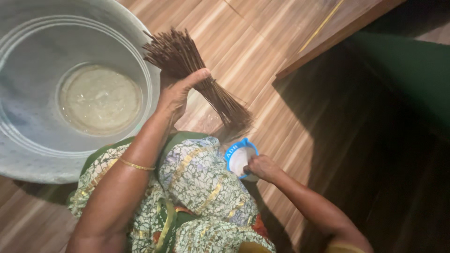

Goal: The person dips a bundle of thin wooden sticks into a large plastic tub filled with water using a small plastic mug and shakes the bundle.

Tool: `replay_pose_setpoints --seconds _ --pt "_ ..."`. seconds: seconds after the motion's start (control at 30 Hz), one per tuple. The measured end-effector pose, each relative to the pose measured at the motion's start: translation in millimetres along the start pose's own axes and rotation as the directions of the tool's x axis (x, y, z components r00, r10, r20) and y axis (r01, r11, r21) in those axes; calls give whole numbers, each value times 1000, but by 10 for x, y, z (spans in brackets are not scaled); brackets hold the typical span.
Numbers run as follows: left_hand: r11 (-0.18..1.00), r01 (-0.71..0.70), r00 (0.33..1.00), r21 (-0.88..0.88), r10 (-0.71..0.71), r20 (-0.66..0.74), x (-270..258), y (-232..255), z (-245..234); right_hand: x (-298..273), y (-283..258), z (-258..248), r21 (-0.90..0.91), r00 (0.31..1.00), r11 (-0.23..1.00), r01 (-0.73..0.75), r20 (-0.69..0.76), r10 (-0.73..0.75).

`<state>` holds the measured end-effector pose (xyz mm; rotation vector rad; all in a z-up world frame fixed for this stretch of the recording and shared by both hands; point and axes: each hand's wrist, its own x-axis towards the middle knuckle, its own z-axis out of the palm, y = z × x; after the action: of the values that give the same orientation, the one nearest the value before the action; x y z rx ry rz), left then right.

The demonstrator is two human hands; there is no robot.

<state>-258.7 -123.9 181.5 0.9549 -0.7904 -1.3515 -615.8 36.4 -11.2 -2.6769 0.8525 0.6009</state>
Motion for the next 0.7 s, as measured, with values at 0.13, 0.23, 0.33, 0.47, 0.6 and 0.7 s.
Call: replay_pose_setpoints --seconds 0.13,0.23,0.33,0.47,0.6,0.7 --pt "999 -33 999 -3 33 -2 -81 37 6 -8 172 -17 109 988 993 -49 -138 64" --pt "998 68 997 15 -68 -35 18 -26 -7 323 255 -42 123 990 990 -67 -115 81" --pt "999 38 992 -31 -42 -118 228 -163 17 1048 323 -97 -10 998 998 -57 1 57" --pt "986 132 986 -99 -141 -94 559 -322 -99 1892 190 -204 342 873 891 300 -475 -111" --pt "995 81 990 -51 -87 -112 547 -274 -184 2113 8 -167 184 976 973 142 -192 -106" --pt "998 56 991 4 -55 -124 485 -169 -148 2004 197 -114 121 993 990 66 -102 -54"
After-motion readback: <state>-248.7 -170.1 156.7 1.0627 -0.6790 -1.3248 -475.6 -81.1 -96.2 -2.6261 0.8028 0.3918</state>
